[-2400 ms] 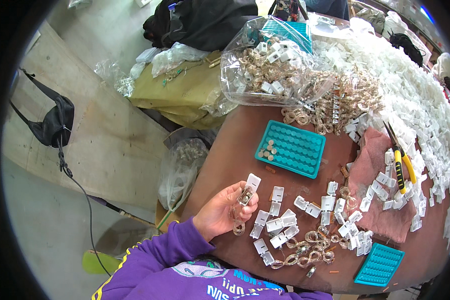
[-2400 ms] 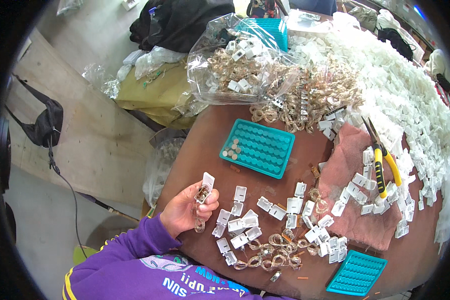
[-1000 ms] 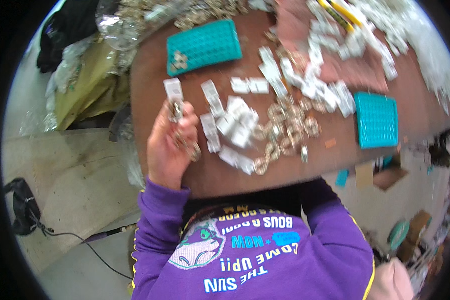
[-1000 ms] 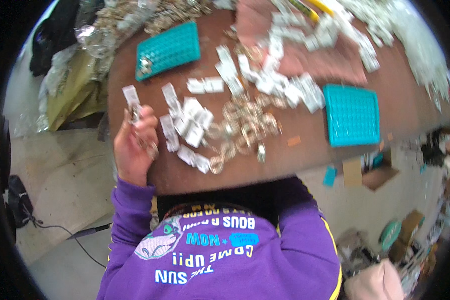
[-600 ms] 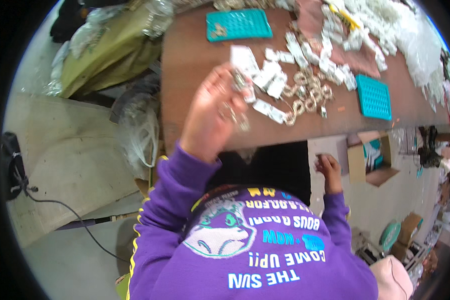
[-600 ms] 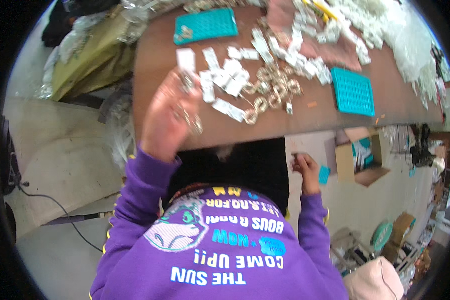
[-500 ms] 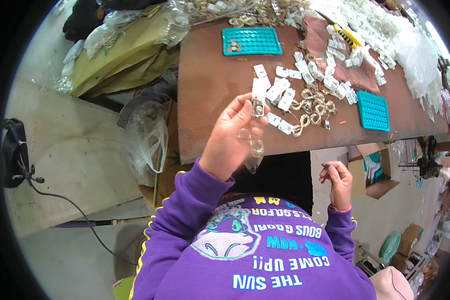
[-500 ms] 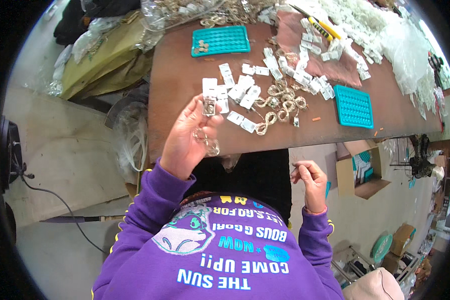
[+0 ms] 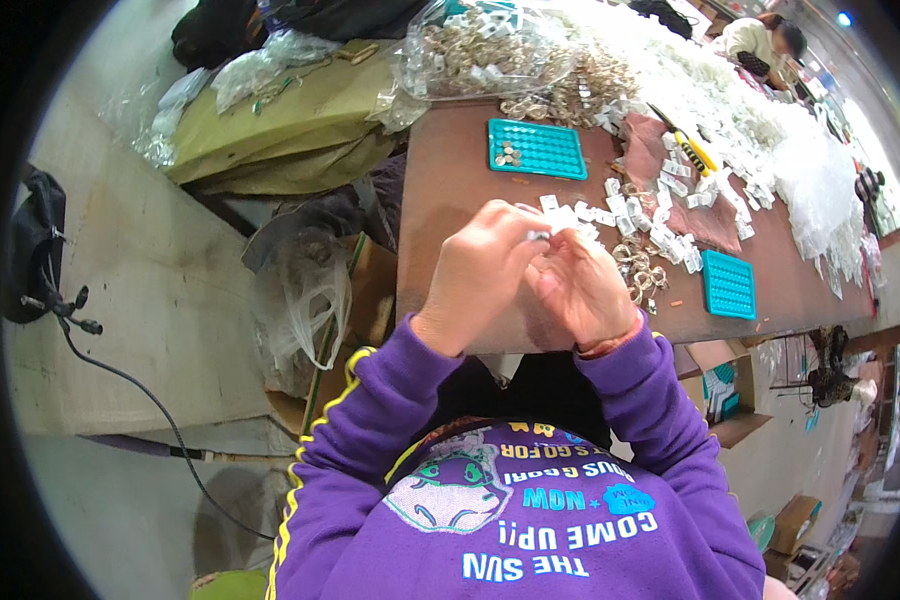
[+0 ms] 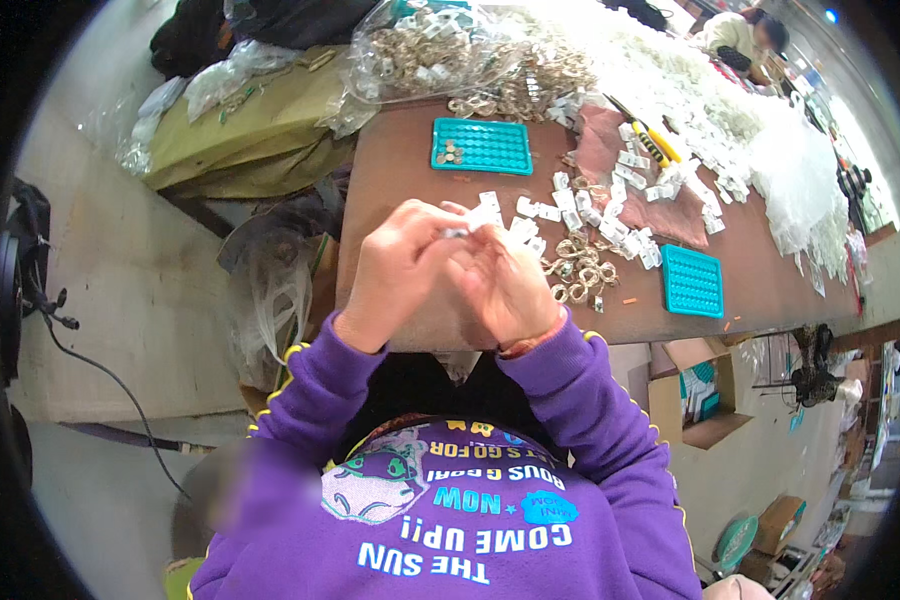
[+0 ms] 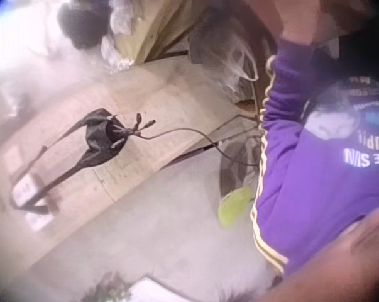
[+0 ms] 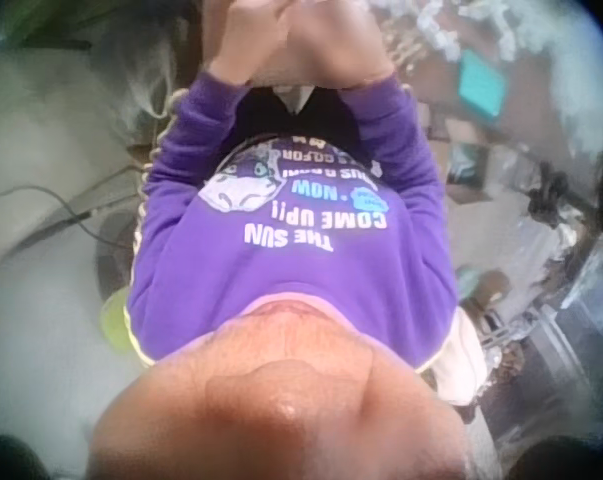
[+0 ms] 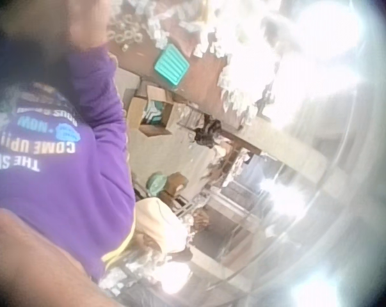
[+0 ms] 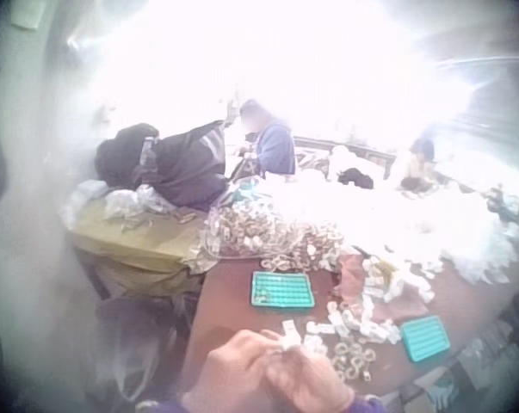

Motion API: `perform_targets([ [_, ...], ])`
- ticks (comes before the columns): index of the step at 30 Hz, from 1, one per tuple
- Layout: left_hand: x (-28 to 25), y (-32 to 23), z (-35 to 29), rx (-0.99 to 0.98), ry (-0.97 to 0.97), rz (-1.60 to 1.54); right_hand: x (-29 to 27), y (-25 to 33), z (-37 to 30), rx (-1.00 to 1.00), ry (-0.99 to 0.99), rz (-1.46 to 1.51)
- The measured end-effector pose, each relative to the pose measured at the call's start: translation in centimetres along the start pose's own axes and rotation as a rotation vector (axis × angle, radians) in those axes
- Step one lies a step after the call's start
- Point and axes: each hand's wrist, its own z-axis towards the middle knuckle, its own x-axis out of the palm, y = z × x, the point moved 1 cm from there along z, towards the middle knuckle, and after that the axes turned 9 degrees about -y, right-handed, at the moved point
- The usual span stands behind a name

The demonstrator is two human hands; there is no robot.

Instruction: The person repeatedly picks small white plastic housings and metal springs from a table, inserts the springs into the housings, and places the assembled units into a blue tray. The person briefly bends to retrieve a dropped spring from the floor and resumes assembly.

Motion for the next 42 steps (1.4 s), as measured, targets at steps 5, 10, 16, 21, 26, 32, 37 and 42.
perform_targets([
  [5,-0.7,0.7,2.0,-0.083,0.122,0.019,-2.0,-1.2,1.2,-0.192,-0.183,0.046],
  [10,-2.1,2.0,1.4,-0.862,-0.053,-0.874,-0.8,5.1,6.7,-0.318,-0.173,-1.133],
  [16,-1.8,0.9,-0.8,-1.015,-0.106,-1.19,-1.5,10.5,14.2,-0.786,0.078,-2.653],
  [21,-2.0,0.2,-1.5,-1.037,-0.163,-1.147,1.9,9.4,10.8,-0.786,0.009,-2.516],
  [26,-1.5,0.9,-1.6,-0.958,-0.107,-1.047,6.6,4.7,0.2,-0.76,0.333,-1.895],
  [32,-1.7,2.4,-3.2,-0.806,-0.07,-1.224,6.0,0.2,-0.5,-1.322,0.478,-2.313],
  [37,-1.1,3.7,-3.4,-0.877,-0.093,-1.117,4.1,-0.1,0.9,-1.263,0.334,-2.256],
  [42,-0.5,3.5,-2.7,-0.938,-0.085,-0.964,2.8,1.4,1.9,-1.101,0.279,-2.056],
])
